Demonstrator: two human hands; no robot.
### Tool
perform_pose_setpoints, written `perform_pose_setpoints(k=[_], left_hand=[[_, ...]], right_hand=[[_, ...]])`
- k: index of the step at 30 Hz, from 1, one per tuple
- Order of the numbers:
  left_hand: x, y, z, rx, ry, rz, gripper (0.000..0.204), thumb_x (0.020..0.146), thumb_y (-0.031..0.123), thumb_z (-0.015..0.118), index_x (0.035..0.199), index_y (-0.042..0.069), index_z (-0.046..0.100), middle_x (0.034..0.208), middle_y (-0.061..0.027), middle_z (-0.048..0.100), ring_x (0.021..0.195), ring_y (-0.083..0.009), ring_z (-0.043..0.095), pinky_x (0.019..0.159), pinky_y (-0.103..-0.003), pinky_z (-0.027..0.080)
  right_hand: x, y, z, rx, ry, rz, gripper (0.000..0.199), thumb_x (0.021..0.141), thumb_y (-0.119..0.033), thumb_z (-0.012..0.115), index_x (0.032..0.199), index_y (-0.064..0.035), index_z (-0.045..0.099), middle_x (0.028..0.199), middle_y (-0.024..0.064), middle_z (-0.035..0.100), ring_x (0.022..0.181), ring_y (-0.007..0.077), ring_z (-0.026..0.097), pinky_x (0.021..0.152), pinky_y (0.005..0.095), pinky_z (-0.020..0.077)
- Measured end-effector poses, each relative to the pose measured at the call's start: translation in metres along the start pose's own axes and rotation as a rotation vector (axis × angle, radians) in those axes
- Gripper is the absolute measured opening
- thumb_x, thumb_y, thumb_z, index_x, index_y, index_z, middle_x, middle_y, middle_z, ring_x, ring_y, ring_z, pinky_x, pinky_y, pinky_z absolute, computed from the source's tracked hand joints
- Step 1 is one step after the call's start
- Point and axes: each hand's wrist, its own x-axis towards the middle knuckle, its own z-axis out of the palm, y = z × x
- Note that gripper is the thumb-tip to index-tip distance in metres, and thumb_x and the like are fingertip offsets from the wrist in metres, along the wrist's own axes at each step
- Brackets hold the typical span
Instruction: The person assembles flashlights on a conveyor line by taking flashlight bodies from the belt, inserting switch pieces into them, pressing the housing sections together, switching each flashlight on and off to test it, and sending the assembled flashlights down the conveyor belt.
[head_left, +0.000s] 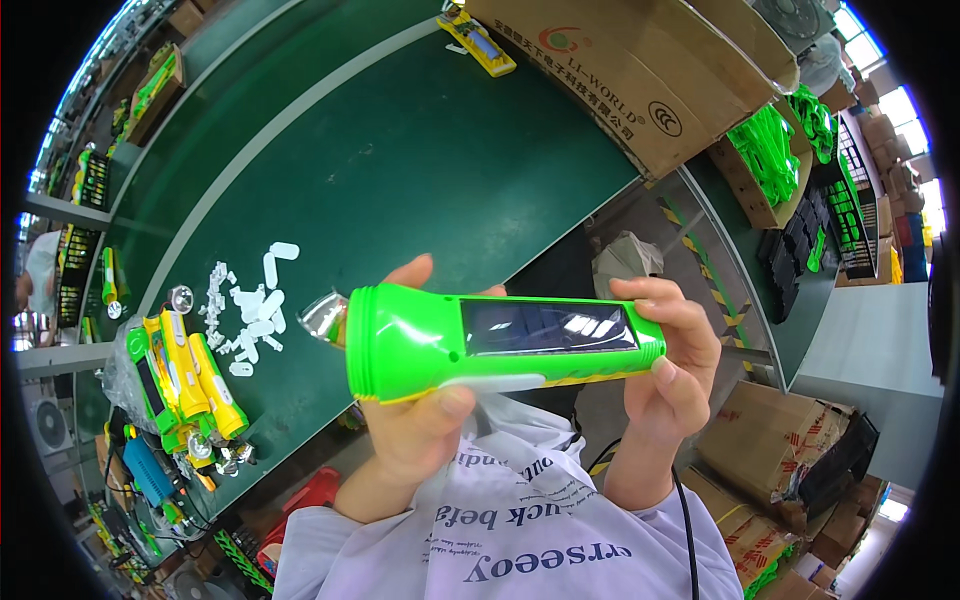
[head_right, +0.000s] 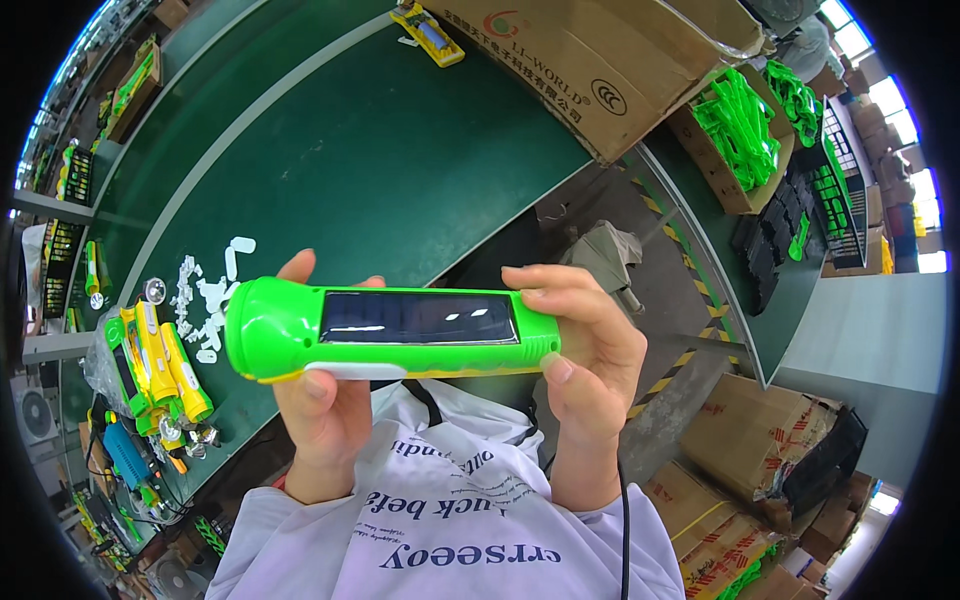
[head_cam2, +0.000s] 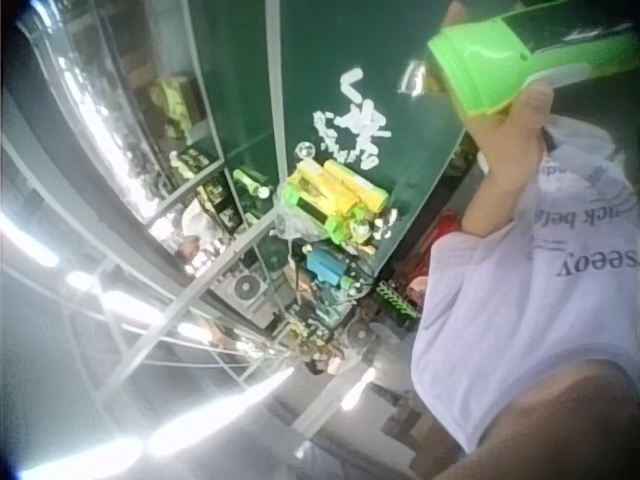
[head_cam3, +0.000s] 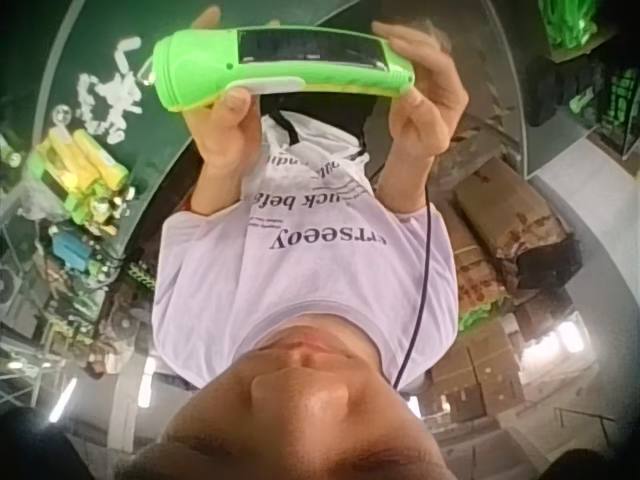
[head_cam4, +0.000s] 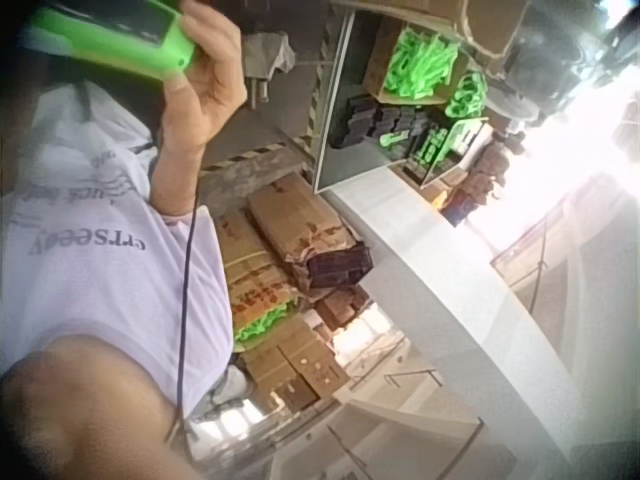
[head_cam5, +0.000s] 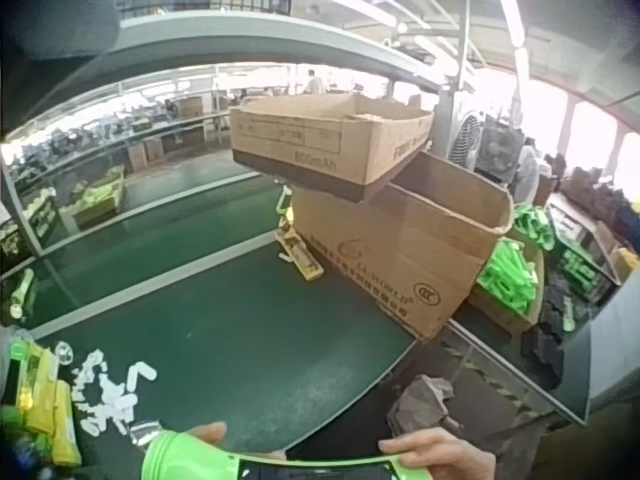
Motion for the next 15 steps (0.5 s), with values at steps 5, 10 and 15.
perform_pose_setpoints(k=[5,10,15], left_hand=[[0.006,-0.013,-0.013,-0.071,0.053,-0.076,0.065,0.074,0.004,0.081,0.129,-0.004,0.048,0.115,-0.0118,0.062,0.105,-0.0184,0.062,0.091,-0.033,0.051],[0.007,-0.022,-0.013,0.112,-0.086,-0.21,0.058,0.07,-0.001,0.083,0.121,-0.004,0.055,0.109,-0.0093,0.064,0.1,-0.0158,0.064,0.09,-0.031,0.051],[0.008,-0.031,-0.03,0.247,-0.222,-0.177,0.064,0.067,0.003,0.085,0.123,-0.003,0.055,0.118,-0.0096,0.061,0.104,-0.0156,0.061,0.092,-0.031,0.049]], right_hand=[[0.005,-0.006,0.011,-0.778,-0.184,-0.039,0.051,0.065,-0.013,0.07,0.111,0.0047,0.061,0.103,0.0213,0.065,0.092,0.032,0.066,0.088,0.0397,0.05],[0.019,-0.002,0.03,-1.168,-0.499,0.124,0.047,0.06,-0.014,0.075,0.104,-0.0042,0.061,0.094,0.0137,0.068,0.082,0.0313,0.066,0.074,0.0413,0.0521],[0.017,0.008,0.038,-0.784,-0.464,0.611,0.049,0.066,-0.004,0.072,0.111,-0.0013,0.054,0.083,0.0184,0.067,0.075,0.0381,0.066,0.066,0.0408,0.0501]])
